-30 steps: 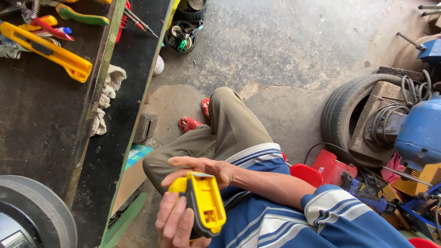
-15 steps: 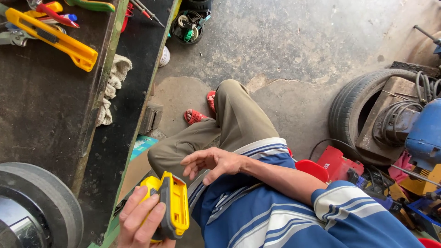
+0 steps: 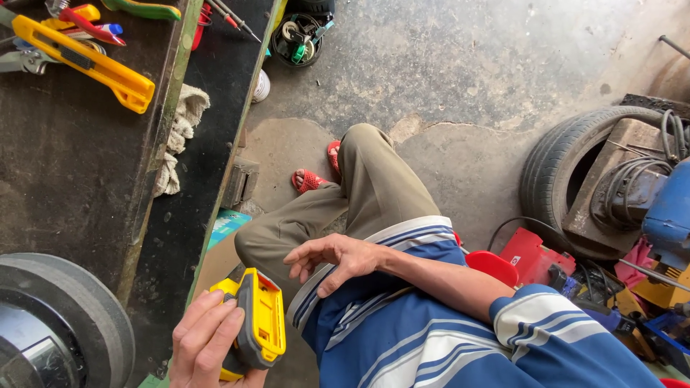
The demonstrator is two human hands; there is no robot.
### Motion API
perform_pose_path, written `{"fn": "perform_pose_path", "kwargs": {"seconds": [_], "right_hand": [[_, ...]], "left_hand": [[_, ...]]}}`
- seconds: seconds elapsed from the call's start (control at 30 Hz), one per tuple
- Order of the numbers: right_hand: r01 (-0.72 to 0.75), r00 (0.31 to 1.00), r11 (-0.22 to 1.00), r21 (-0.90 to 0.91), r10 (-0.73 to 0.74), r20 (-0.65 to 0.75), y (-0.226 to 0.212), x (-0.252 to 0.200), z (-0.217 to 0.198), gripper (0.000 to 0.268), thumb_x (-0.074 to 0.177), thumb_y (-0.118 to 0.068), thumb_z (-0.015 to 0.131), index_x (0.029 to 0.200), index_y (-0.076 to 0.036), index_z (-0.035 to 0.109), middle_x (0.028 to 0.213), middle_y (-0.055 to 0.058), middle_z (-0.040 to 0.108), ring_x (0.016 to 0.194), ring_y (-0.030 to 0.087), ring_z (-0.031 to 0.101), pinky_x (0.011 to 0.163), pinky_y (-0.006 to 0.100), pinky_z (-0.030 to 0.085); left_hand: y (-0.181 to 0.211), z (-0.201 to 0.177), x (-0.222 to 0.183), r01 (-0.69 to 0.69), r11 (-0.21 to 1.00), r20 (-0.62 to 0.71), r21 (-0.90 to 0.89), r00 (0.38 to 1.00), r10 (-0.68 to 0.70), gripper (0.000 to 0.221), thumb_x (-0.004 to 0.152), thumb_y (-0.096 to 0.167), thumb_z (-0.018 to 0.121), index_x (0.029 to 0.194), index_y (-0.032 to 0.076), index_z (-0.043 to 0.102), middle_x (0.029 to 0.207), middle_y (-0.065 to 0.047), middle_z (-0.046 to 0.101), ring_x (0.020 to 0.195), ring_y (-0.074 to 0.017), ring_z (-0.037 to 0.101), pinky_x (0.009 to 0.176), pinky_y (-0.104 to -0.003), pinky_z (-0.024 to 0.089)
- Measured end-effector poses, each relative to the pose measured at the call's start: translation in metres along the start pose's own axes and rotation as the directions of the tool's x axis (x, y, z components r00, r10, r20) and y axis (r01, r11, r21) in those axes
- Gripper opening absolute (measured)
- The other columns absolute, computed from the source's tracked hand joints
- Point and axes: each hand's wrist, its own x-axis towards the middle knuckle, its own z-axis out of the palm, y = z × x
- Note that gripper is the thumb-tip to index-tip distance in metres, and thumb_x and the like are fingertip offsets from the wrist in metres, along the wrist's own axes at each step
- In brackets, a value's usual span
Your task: Using a hot glue gun to attach a yellow plastic component to a piece of machinery on a workbench.
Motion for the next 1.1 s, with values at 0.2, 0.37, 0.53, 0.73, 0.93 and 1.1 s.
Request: {"fn": "perform_pose_path", "kwargs": {"seconds": [0.2, 0.37, 0.53, 0.73, 0.93, 1.1], "right_hand": [[-0.007, 1.000, 0.997, -0.070, 0.006, -0.021, -0.003, 0.001, 0.003, 0.077, 0.082, -0.013, 0.086, 0.150, -0.008, 0.050, 0.131, 0.010, 0.066, 0.114, 0.019, 0.065, 0.108, 0.034, 0.053], [-0.029, 0.999, 0.987, -0.160, 0.021, -0.049, 0.001, -0.002, 0.002, 0.078, 0.081, -0.019, 0.086, 0.149, -0.006, 0.050, 0.130, 0.010, 0.066, 0.113, 0.018, 0.065, 0.105, 0.033, 0.054], [-0.090, 0.992, 0.961, -0.263, 0.062, -0.114, -0.002, 0.003, 0.001, 0.076, 0.078, -0.024, 0.088, 0.144, -0.005, 0.054, 0.124, 0.007, 0.069, 0.109, 0.016, 0.066, 0.102, 0.033, 0.054], [-0.167, 0.970, 0.934, -0.316, 0.098, -0.224, 0.001, 0.003, 0.004, 0.059, 0.079, -0.019, 0.087, 0.132, -0.007, 0.063, 0.114, 0.002, 0.072, 0.100, 0.012, 0.067, 0.096, 0.029, 0.056], [-0.171, 0.938, 0.932, -0.321, 0.054, -0.342, 0.002, -0.003, -0.009, 0.048, 0.082, -0.017, 0.088, 0.125, -0.009, 0.068, 0.106, -0.001, 0.074, 0.093, 0.009, 0.067, 0.089, 0.026, 0.058], [-0.233, 0.875, 0.964, -0.131, 0.149, -0.460, -0.003, 0.007, -0.032, 0.035, 0.087, -0.016, 0.081, 0.119, -0.010, 0.071, 0.105, 0.000, 0.076, 0.096, 0.007, 0.065, 0.090, 0.026, 0.053]], "left_hand": [[0.002, -0.005, 0.004, -0.021, 1.000, 0.006, -0.010, 1.000, 0.021, 0.072, 0.069, 0.022, 0.086, 0.132, 0.004, 0.057, 0.128, -0.015, 0.059, 0.128, -0.0369, 0.061, 0.115, -0.056, 0.055], [0.005, 0.009, 0.011, 0.000, 1.000, -0.181, -0.029, 0.983, -0.005, 0.054, 0.078, 0.024, 0.080, 0.124, 0.004, 0.058, 0.122, -0.015, 0.062, 0.120, -0.0389, 0.066, 0.109, -0.053, 0.059], [0.005, 0.020, 0.036, 0.247, 0.942, -0.491, -0.229, 0.806, -0.330, 0.084, 0.058, 0.021, 0.082, 0.133, -0.003, 0.053, 0.131, -0.030, 0.062, 0.121, -0.0389, 0.065, 0.114, -0.042, 0.049], [-0.064, 0.035, 0.115, -0.035, 0.718, -0.717, -0.695, 0.097, -0.690, 0.046, 0.074, -0.003, 0.075, 0.118, 0.002, 0.059, 0.120, -0.017, 0.068, 0.110, -0.0247, 0.071, 0.097, -0.044, 0.064], [-0.097, 0.026, 0.148, 0.258, 0.878, -0.839, -0.404, 0.277, -0.468, 0.059, 0.082, 0.008, 0.086, 0.123, -0.010, 0.048, 0.118, -0.029, 0.057, 0.107, -0.0350, 0.061, 0.092, -0.045, 0.055], [-0.087, 0.028, 0.158, 0.724, 0.635, -0.791, -0.269, 0.211, -0.575, 0.078, 0.073, 0.019, 0.096, 0.131, 0.000, 0.047, 0.119, -0.029, 0.062, 0.104, -0.0466, 0.064, 0.082, -0.049, 0.052]]}}
